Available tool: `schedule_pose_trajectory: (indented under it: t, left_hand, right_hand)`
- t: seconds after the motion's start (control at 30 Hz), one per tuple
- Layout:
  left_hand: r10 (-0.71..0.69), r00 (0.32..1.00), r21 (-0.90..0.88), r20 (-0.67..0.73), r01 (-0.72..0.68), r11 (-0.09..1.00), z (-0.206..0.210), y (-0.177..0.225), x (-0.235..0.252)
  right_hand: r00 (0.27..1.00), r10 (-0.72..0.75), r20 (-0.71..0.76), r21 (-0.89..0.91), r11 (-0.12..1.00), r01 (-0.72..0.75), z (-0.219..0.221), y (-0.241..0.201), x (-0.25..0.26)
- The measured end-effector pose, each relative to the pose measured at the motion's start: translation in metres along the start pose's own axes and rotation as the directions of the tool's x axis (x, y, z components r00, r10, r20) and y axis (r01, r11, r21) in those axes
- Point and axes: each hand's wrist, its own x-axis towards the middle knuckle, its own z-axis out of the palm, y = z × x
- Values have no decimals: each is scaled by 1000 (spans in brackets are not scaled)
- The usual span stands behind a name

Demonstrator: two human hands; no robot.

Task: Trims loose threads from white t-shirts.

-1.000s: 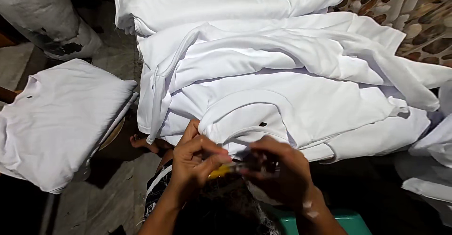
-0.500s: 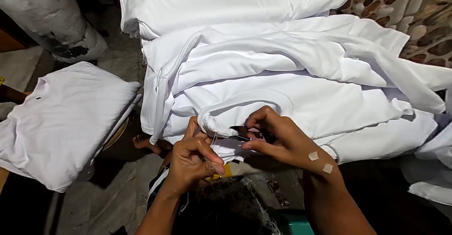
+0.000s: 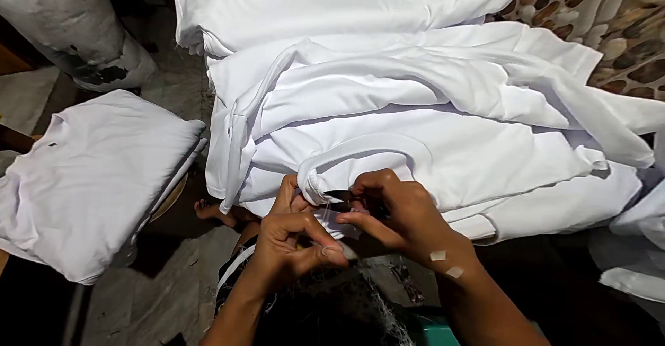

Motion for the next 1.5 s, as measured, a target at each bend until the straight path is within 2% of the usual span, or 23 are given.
schedule_pose_trajectory:
  t: [0.1, 0.27, 0.5, 0.6, 0.63, 0.7, 0.77, 0.83, 0.9, 1.0, 1.1, 1.2, 1.27, 1.33, 1.4, 1.47, 1.5]
  left_hand:
    - [-14, 1000, 23, -20, 15, 1000, 1, 2, -2]
    - [-47, 998, 80, -49, 51, 996, 3, 8, -8]
    - [-61, 992, 187, -113, 81, 979, 7, 10, -12]
    - [-33, 989, 242, -144, 67, 968, 8, 8, -12]
    - [20, 988, 319, -156, 32, 947, 9, 9, -13]
    - [132, 984, 436, -119, -68, 897, 15, 26, -18]
    - [138, 988, 346, -77, -103, 932, 21, 55, -27]
    - [94, 992, 254, -81, -71, 965, 20, 70, -33]
    - [54, 997, 385, -60, -26, 922, 9, 62, -34]
    - [46, 993, 562, -107, 22, 827, 1, 38, -37]
    - [78, 983, 656, -166, 50, 753, 8, 37, -29]
    - [77, 970, 706, -231, 113, 699, 22, 29, -16]
    - [114, 963, 692, -243, 89, 717, 26, 18, -12]
    - [182, 971, 619, -153, -49, 784, 25, 20, -16]
    - [214, 977, 497, -10, -181, 849, 21, 37, -24]
    - [212, 977, 417, 25, -203, 886, 19, 54, -26]
    - [197, 980, 438, 17, -185, 880, 17, 56, -24]
  right_hand:
    - [997, 47, -62, -75, 996, -52, 4, -7, 1]
    - [976, 152, -153, -20, 987, -157, 18, -18, -4]
    - [936, 290, -200, 155, 952, -262, 25, -25, -13]
    - [901, 379, -213, 340, 893, -295, 25, -26, -16]
    - [898, 409, -161, 429, 848, -310, 23, -27, -16]
    - [918, 388, 81, 648, 679, -344, 17, -32, -18]
    - [923, 276, 267, 807, 459, -371, 10, -31, -22]
    - [923, 251, 293, 899, 257, -355, 7, -28, -27]
    - [934, 232, 270, 931, 183, -315, 5, -27, -28]
    - [957, 186, 223, 925, 270, -268, 5, -26, -28]
    - [973, 120, 199, 904, 362, -229, 4, -24, -29]
    - [981, 52, 184, 829, 528, -184, 3, -25, -27]
    - [982, 23, 186, 779, 606, -161, 2, -25, -29]
    - [983, 24, 181, 757, 635, -155, 2, -24, -31]
    - [982, 67, 177, 754, 633, -179, 1, -22, -33]
    - [976, 136, 173, 775, 592, -220, 2, -20, -32]
    - [970, 171, 170, 785, 572, -239, 2, -20, -31]
